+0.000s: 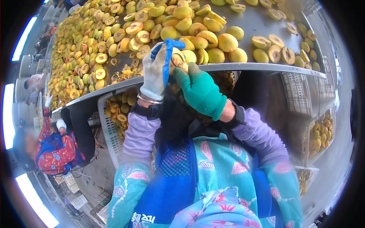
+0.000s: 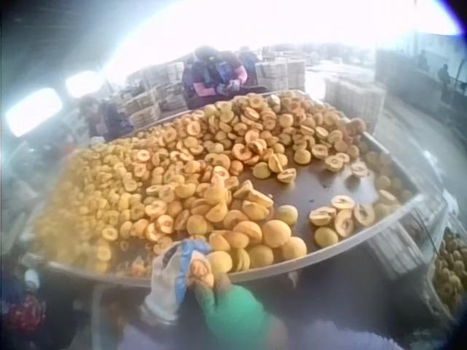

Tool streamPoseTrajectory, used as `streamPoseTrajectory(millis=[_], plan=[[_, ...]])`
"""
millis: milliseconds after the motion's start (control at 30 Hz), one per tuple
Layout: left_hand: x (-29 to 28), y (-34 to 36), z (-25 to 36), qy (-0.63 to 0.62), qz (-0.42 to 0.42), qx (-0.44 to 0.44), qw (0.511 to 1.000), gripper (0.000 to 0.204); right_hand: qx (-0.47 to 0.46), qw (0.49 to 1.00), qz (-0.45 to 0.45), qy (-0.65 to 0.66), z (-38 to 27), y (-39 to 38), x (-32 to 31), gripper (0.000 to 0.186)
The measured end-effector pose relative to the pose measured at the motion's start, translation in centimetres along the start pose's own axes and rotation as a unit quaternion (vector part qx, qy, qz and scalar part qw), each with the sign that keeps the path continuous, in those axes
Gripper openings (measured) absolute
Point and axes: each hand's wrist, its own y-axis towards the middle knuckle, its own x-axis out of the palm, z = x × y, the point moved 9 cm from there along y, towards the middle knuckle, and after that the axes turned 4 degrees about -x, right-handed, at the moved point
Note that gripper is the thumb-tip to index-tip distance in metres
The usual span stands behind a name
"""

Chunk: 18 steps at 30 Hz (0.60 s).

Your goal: The person repeatedly picks up halved mangoes from a conveyor belt, removes the pits by hand, and places the pitted halves into a white crate below. The process is continuous and repetitive throughout the clip.

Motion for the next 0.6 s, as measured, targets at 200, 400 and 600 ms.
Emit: streamPoseTrajectory(millis=[200, 400, 600], plan=[[0.4, 1.7, -1.1, 0.037, -0.09, -0.127, 0.987, 0.023, -0.047, 0.994, -0.028, 0.09, 0.7, 0.2, 0.6, 0.041], [1.0, 0.5, -2.5, -0.057, -0.027, -0.203, 0.977, 0.023, 0.066, 0.978, -0.023, 0.197, 2.4, -0.8, 2.1, 0.046], [2.7, 3.8, -1.3, 0.03, -0.173, -0.063, 0.982, 0.021, 0.217, 0.877, -0.1, 0.417, 0.9, -1.6, 3.4, 0.045]])
